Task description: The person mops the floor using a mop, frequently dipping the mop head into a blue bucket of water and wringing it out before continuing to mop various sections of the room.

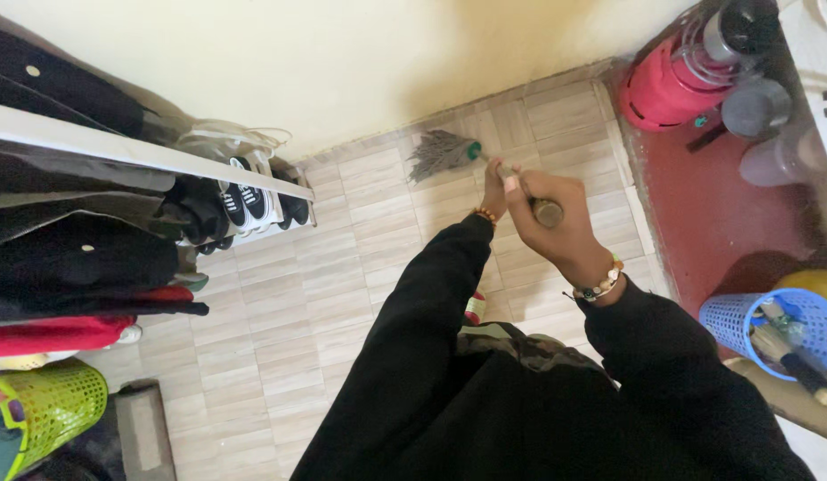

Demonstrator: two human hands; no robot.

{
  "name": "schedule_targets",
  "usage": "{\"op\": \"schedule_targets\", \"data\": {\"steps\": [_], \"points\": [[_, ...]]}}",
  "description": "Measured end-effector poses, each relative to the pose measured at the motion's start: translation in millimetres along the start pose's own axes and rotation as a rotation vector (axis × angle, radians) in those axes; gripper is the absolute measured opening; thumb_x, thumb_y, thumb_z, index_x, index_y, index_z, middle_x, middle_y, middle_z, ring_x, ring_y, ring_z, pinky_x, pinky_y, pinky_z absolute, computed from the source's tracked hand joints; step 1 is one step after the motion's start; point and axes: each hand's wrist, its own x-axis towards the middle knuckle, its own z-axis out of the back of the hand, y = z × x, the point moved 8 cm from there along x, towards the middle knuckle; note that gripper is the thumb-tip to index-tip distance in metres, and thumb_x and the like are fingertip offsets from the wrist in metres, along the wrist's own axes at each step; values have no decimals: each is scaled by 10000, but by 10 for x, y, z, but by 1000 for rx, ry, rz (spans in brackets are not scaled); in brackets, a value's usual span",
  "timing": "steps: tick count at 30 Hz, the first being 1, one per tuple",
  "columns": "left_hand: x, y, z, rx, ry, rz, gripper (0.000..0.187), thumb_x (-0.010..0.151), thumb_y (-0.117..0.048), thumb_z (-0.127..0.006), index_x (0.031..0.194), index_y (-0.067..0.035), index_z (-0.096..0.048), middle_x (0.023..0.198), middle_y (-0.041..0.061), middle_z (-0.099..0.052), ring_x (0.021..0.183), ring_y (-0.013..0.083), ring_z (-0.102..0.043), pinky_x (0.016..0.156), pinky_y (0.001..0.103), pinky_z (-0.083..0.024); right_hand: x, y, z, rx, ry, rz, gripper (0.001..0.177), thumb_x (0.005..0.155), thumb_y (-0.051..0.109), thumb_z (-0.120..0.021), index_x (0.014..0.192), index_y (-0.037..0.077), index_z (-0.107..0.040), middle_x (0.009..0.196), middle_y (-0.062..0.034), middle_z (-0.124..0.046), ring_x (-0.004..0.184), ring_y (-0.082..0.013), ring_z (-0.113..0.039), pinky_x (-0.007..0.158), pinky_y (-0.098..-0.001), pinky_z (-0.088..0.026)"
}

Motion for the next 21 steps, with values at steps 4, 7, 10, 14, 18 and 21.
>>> {"op": "schedule_targets", "data": {"steps": [4, 7, 10, 14, 18, 21], "points": [[10, -110, -131, 82, 125, 107, 404, 857, -99, -757, 1220, -74, -580, 1150, 163, -640, 1108, 364, -620, 984, 441, -496, -55, -57, 126, -56, -102, -77, 395, 1058, 55, -628, 720, -10, -434, 634, -75, -375, 580, -119, -333, 545, -321, -311], [48, -291, -139, -49, 158, 127, 378, 777, -120, -776, 1115, -96, -608, 1065, 123, -672, 1044, 350, -645, 907, 427, -510, -107, -116, 272, -141, -229, -155, 433, 1066, 68, -648, 694, -2, -437, 593, -68, -376, 573, -103, -320, 525, -308, -290], [17, -429, -106, -4, 233, 82, 385, 707, -152, -851, 1009, -100, -617, 988, 120, -665, 975, 351, -617, 861, 435, -477, -186, -152, 377, -128, -340, -200, 403, 1088, 77, -622, 710, 27, -494, 609, -24, -544, 551, -60, -445, 521, -274, -344], [-11, -473, -61, 48, 369, 14, 369, 710, -173, -867, 978, -92, -626, 935, 124, -645, 918, 354, -595, 820, 436, -465, -318, -97, 448, -192, -454, -218, 383, 1136, 97, -643, 765, 20, -589, 712, -62, -648, 630, -84, -570, 575, -276, -405], [-91, -367, -36, 146, 534, 35, 257, 750, -232, -855, 877, -117, -663, 869, 95, -660, 891, 341, -607, 810, 456, -480, -429, 65, 542, -544, -483, -205, 396, 1145, 132, -715, 784, -24, -665, 716, -116, -680, 639, -135, -660, 645, -313, -478], [-192, -273, 13, 203, 626, 54, 230, 780, -294, -821, 860, -139, -671, 875, 70, -670, 927, 330, -618, 813, 463, -502, -583, 88, 598, -479, -490, -277, 323, 1159, 137, -659, 883, -23, -705, 784, -105, -716, 691, -122, -692, 658, -282, -507]]}}
